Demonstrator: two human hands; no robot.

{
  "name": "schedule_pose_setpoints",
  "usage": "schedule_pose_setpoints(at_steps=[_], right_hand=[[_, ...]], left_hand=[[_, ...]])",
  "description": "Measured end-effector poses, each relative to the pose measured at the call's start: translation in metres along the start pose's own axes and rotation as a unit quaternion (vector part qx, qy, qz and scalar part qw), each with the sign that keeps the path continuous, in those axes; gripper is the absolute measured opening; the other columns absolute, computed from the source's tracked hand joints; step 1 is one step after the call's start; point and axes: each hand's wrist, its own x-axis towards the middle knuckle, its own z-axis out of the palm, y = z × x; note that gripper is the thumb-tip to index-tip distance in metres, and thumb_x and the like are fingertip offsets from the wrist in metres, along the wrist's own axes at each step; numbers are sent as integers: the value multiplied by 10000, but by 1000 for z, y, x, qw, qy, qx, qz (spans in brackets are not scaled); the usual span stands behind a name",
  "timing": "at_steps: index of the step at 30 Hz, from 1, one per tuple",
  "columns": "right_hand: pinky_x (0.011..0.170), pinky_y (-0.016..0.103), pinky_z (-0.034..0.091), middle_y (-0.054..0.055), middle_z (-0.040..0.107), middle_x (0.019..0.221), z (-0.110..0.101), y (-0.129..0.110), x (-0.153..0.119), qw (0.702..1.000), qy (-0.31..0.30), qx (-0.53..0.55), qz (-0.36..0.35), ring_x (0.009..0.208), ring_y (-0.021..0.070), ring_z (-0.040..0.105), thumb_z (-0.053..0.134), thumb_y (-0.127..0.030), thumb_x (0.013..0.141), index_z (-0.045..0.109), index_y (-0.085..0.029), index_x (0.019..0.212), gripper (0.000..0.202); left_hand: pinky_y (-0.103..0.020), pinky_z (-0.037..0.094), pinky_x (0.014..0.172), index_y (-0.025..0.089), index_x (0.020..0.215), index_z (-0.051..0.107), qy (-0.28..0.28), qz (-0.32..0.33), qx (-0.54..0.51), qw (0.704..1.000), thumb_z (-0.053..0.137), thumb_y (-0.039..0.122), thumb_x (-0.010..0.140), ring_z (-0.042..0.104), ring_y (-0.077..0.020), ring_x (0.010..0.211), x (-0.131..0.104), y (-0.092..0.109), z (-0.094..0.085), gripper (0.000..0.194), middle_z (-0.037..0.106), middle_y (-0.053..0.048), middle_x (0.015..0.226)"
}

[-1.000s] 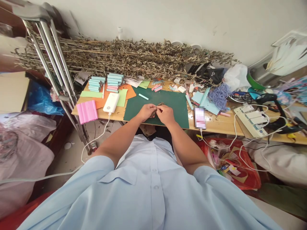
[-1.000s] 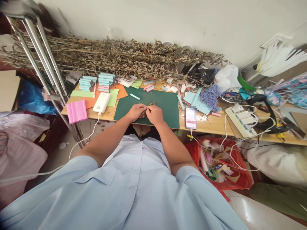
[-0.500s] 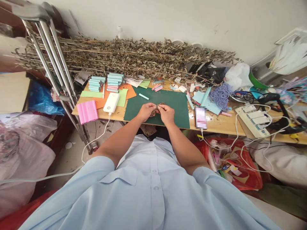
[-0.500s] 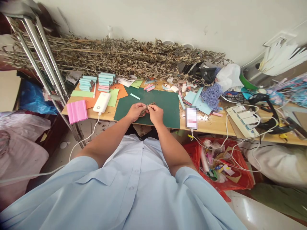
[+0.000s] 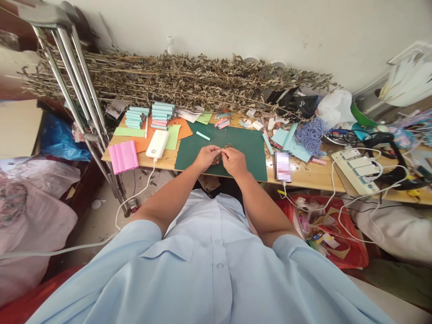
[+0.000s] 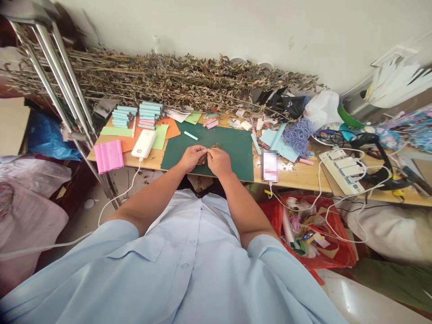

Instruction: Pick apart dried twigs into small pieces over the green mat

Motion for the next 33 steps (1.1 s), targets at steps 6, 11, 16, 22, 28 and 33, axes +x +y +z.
schedule_pose_setpoints(at_steps=[6, 11, 16, 22, 28, 33], right_hand=[[911, 359, 539, 74, 784, 986, -5, -2, 4, 1000, -5, -10, 2, 957, 246, 703, 533, -188, 956, 780, -235, 980, 252], [894, 355, 550, 65, 784, 961, -8, -5, 5, 1000, -12, -1, 10, 946, 238, 707, 542, -186, 950, 786, -238, 923, 251], [921, 370, 570, 63, 797, 1035, -2, 2, 2, 997, 15, 67, 31, 966, 233, 731, 589, -221, 917, 799, -235, 1017, 233], [866, 380, 599, 57, 809, 936, 5, 3, -1, 980, 47, 157, 113, 871, 234, 756, 645, -277, 847, 818, -223, 932, 201], [741, 376, 638, 20, 769, 724, 18, 4, 3, 865, 94, 399, 291, 700, 221, 752, 721, -341, 758, 795, -190, 886, 211], [736, 383, 644, 37, 780, 798, 24, 10, 4, 855, 151, 398, 295, 726, 217, 745, 751, -366, 759, 789, -179, 941, 264]], left_hand=[[-184, 317, 427, 117, 947, 684, 6, -12, -12, 1000, 779, 340, 862, 561, -74, 461, 0, 1, 1, 257, 631, 4, 635], [-182, 344, 444, 108, 955, 707, 0, -11, 6, 1000, 790, 329, 854, 562, -65, 477, -4, 5, 2, 257, 652, -7, 668], [-185, 340, 434, 117, 922, 686, 13, -18, 9, 1000, 747, 266, 861, 561, -61, 464, -4, 6, 3, 172, 686, -20, 710], [-189, 295, 411, 117, 862, 661, 17, -22, -6, 1000, 692, 220, 850, 543, -76, 419, -2, 6, 2, 109, 659, -19, 611], [-189, 321, 431, 120, 914, 642, 0, -29, -57, 998, 761, 277, 814, 564, -81, 445, -2, 5, -2, 221, 731, -61, 700], [-190, 301, 413, 110, 902, 659, -9, -27, -26, 999, 739, 268, 860, 555, -71, 440, -3, 7, 1, 182, 737, -65, 747]])
